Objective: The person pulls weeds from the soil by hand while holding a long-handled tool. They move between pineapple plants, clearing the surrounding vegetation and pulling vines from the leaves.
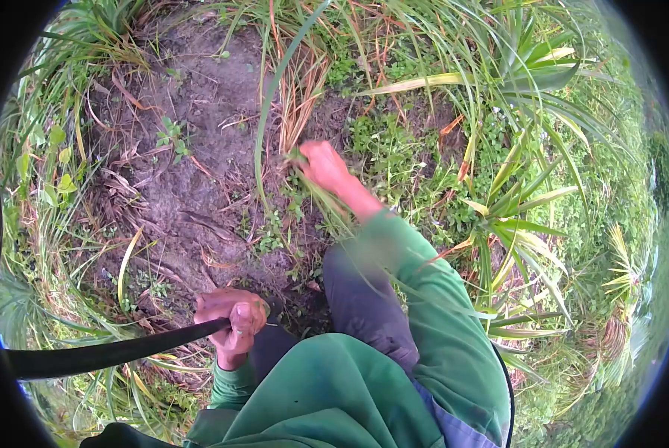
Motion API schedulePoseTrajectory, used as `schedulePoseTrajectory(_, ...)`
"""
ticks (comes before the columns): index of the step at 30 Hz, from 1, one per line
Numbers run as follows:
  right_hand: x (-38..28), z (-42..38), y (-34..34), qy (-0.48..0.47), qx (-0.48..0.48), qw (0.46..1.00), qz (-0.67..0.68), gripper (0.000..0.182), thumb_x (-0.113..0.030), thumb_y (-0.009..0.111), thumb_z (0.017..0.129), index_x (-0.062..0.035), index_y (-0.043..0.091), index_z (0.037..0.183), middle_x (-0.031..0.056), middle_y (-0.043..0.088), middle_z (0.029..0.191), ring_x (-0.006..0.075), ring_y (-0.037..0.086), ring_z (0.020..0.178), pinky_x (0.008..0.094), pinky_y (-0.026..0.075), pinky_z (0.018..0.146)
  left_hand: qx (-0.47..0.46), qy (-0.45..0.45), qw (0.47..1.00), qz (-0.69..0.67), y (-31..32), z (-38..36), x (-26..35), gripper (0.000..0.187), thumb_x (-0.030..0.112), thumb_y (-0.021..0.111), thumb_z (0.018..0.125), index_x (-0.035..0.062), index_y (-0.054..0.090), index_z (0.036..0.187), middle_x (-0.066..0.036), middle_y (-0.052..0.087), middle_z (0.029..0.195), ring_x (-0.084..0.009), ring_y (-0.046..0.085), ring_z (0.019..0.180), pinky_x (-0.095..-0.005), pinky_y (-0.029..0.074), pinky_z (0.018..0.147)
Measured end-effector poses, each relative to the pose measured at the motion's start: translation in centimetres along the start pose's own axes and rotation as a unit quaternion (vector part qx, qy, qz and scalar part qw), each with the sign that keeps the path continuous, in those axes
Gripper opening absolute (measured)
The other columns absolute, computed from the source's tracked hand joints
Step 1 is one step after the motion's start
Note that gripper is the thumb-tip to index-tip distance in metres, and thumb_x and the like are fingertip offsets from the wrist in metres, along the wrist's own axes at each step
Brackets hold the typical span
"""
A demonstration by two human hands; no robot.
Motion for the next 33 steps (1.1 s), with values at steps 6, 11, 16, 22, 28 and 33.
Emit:
schedulePoseTrajectory(6,1.3,-4.4,-6.1,-0.006,0.024,0.977,-0.210,0.029,-0.023,0.071,0.092,-0.0042,0.068,0.115,0.0207,0.065,0.118,0.0423,0.066,0.104,0.0521,0.055,0.089,0.011,0.003,1.000,-0.008,-0.2,-0.2,0.0,0.041,0.008,0.064,0.096,0.0029,0.053,0.056,-0.004,0.054,0.049,-0.0185,0.056,0.040,-0.0303,0.045,0.042)
schedulePoseTrajectory(11,4.7,1.4,-8.6,-0.022,0.204,0.892,-0.403,0.039,-0.024,0.071,0.093,-0.0067,0.062,0.127,0.0229,0.056,0.132,0.0439,0.060,0.118,0.0541,0.053,0.097,-0.001,-0.007,1.000,-0.023,0.2,0.3,0.7,0.043,0.009,0.064,0.097,0.0019,0.052,0.056,-0.004,0.052,0.048,-0.0187,0.054,0.039,-0.0304,0.044,0.040)
schedulePoseTrajectory(16,6.7,2.2,-9.5,0.086,0.144,0.952,-0.257,0.032,-0.008,0.064,0.090,-0.0005,0.065,0.121,0.0291,0.068,0.108,0.0467,0.068,0.098,0.0535,0.056,0.088,0.011,0.005,1.000,-0.014,0.2,0.3,0.5,0.043,0.011,0.064,0.097,0.0016,0.053,0.056,-0.004,0.052,0.048,-0.0193,0.054,0.039,-0.0309,0.045,0.041)
schedulePoseTrajectory(22,5.8,2.2,-10.6,0.247,0.176,0.942,-0.147,0.046,-0.041,0.073,0.091,0.0023,0.069,0.105,0.0273,0.072,0.099,0.0480,0.070,0.094,0.0531,0.056,0.082,0.000,-0.008,1.000,0.002,0.2,0.3,-0.1,0.042,0.013,0.066,0.096,0.0020,0.056,0.057,-0.004,0.056,0.050,-0.0210,0.058,0.041,-0.0317,0.050,0.045)
schedulePoseTrajectory(28,5.7,4.4,-9.3,0.244,0.122,0.933,-0.237,0.038,-0.034,0.069,0.093,0.0029,0.069,0.103,0.0282,0.072,0.099,0.0488,0.070,0.095,0.0552,0.057,0.083,0.016,-0.014,1.000,0.017,0.4,0.2,-0.2,0.043,0.014,0.068,0.095,0.0016,0.056,0.056,-0.004,0.055,0.049,-0.0215,0.059,0.042,-0.0320,0.050,0.046)
schedulePoseTrajectory(33,6.9,2.7,-12.2,0.177,0.165,0.955,-0.170,0.032,-0.023,0.058,0.095,0.0035,0.066,0.110,0.0297,0.071,0.101,0.0517,0.067,0.093,0.0570,0.054,0.085,-0.006,0.054,0.999,-0.001,1.0,0.8,-0.3,0.049,0.011,0.058,0.102,0.0021,0.045,0.056,-0.003,0.048,0.046,-0.0158,0.047,0.034,-0.0292,0.041,0.034)
Point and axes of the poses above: each hand's wrist, its own z-axis towards the middle knuckle, its own y-axis out of the palm, x = y × z, the point moved 1 cm from there along z, towards the middle knuckle
